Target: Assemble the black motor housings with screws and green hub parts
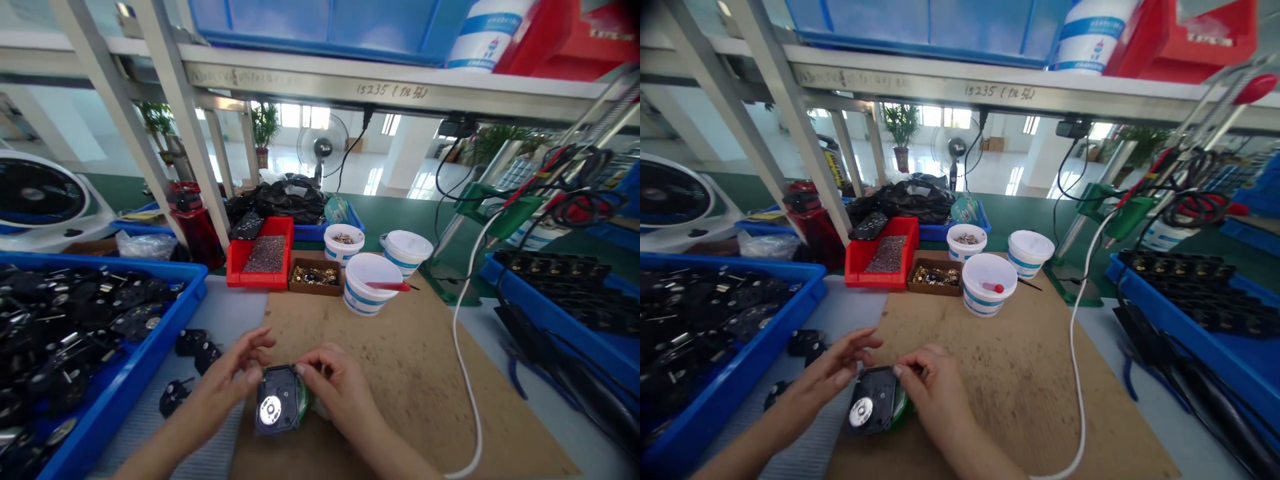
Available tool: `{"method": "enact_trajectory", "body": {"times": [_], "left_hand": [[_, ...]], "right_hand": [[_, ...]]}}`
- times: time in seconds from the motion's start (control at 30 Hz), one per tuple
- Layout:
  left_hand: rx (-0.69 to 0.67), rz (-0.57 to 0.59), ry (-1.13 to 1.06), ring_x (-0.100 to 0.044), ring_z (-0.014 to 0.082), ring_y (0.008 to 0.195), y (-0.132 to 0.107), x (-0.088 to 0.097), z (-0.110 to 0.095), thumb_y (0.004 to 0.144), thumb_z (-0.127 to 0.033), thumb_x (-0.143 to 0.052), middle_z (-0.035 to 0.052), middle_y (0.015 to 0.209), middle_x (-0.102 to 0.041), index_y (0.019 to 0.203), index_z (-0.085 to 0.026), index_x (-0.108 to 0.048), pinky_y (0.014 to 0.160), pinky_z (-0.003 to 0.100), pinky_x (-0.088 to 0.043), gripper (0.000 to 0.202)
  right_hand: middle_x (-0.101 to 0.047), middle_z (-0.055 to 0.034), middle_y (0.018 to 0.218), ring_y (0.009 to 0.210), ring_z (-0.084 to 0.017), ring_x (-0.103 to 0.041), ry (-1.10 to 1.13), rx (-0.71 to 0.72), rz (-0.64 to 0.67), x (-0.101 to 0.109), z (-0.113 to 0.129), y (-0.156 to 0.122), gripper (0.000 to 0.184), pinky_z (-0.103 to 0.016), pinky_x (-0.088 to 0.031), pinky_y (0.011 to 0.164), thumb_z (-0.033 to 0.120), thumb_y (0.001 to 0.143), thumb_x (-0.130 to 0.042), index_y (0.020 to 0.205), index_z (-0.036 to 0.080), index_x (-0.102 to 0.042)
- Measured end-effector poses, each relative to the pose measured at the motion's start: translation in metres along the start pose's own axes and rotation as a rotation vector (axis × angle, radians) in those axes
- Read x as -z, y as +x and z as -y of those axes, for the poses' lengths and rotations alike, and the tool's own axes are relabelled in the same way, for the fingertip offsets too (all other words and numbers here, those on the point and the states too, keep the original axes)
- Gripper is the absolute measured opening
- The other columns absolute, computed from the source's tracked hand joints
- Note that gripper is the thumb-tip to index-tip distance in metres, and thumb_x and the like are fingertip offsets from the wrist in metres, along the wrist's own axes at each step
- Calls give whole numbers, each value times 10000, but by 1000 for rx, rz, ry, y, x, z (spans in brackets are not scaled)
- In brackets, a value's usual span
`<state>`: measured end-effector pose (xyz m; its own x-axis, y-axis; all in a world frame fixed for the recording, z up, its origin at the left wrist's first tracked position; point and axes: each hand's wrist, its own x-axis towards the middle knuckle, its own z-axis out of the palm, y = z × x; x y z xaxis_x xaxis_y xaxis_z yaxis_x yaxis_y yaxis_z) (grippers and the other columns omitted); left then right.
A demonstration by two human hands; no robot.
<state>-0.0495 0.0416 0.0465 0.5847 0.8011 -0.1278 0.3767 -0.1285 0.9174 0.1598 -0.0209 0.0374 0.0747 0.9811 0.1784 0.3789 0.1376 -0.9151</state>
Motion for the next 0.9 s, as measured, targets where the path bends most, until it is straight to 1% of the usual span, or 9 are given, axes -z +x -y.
{"method": "enact_trajectory", "body": {"times": [0.03, 0.1, 0.17, 0.27, 0.43, 0.57, 0.67, 0.8, 0.9], "left_hand": [[-50, -54, 1, -473, 318, 1265, -11, -7, 10, 805, -768, -448, 117, 1469, -449, 1438, -297, -301, 1060, 464, -352, 803], [-185, -192, 63, -431, 329, 1332, -28, -23, 28, 744, -730, -605, 73, 1504, -428, 1432, -377, -295, 1107, 479, -313, 834], [-249, -310, 104, -461, 311, 1327, -36, -41, 41, 764, -624, -679, 40, 1444, -505, 1380, -412, -368, 1112, 470, -343, 722], [-325, -411, 94, -551, 291, 1250, -35, -60, 49, 777, -524, -721, 42, 1341, -591, 1311, -380, -444, 1055, 439, -450, 619], [-339, -457, 56, -600, 320, 1197, -27, -68, 54, 723, -539, -764, 94, 1294, -625, 1322, -311, -435, 1005, 458, -509, 721], [-335, -470, 24, -614, 319, 1180, -27, -71, 60, 705, -572, -763, 87, 1284, -631, 1329, -323, -420, 992, 466, -522, 755], [-351, -456, 44, -614, 316, 1182, -27, -71, 63, 716, -542, -765, 82, 1292, -624, 1333, -330, -408, 1002, 467, -519, 744], [-367, -444, 107, -621, 315, 1183, -26, -71, 66, 731, -469, -779, 84, 1296, -627, 1328, -331, -401, 981, 440, -544, 719], [-355, -476, 97, -611, 327, 1197, -25, -74, 66, 738, -498, -764, 84, 1310, -627, 1341, -339, -402, 1008, 469, -524, 722]], "right_hand": [[-641, -20, 711, 670, -152, -571, -25, 16, 8, -2, 1, 2, 137, -242, -400, 614, 211, 854, -628, 785, 182, -743], [-650, -19, 725, 685, -151, -586, -77, 43, 24, -5, 3, 5, 134, -243, -404, 626, 191, 859, -628, 795, 185, -745], [-657, -25, 743, 705, -155, -604, -129, 64, 34, -7, 6, 7, 145, -247, -413, 639, 176, 868, -614, 803, 183, -743], [-662, -39, 765, 726, -166, -626, -196, 87, 42, -8, 10, 6, 161, -257, -427, 652, 170, 884, -589, 819, 173, -736], [-674, -44, 783, 737, -175, -640, -329, 162, 51, -7, 12, 2, 169, -261, -446, 658, 145, 892, -567, 834, 183, -721], [-675, -56, 787, 735, -197, -630, -544, 276, 60, -11, 13, -3, 177, -282, -445, 662, 144, 913, -557, 848, 190, -716], [-683, -62, 782, 724, -209, -622, -655, 316, 80, -13, 18, -7, 189, -297, -453, 665, 179, 937, -548, 876, 197, -726], [-716, -48, 928, 846, -185, -657, -576, 178, 125, 3, 6, 0, 206, -265, -505, 756, 236, 945, -549, 1041, 229, -731], [-711, -94, 1003, 909, -194, -666, -632, 17, 33, 34, -22, 16, 255, -286, -521, 793, 176, 945, -509, 1097, 172, -714]]}}
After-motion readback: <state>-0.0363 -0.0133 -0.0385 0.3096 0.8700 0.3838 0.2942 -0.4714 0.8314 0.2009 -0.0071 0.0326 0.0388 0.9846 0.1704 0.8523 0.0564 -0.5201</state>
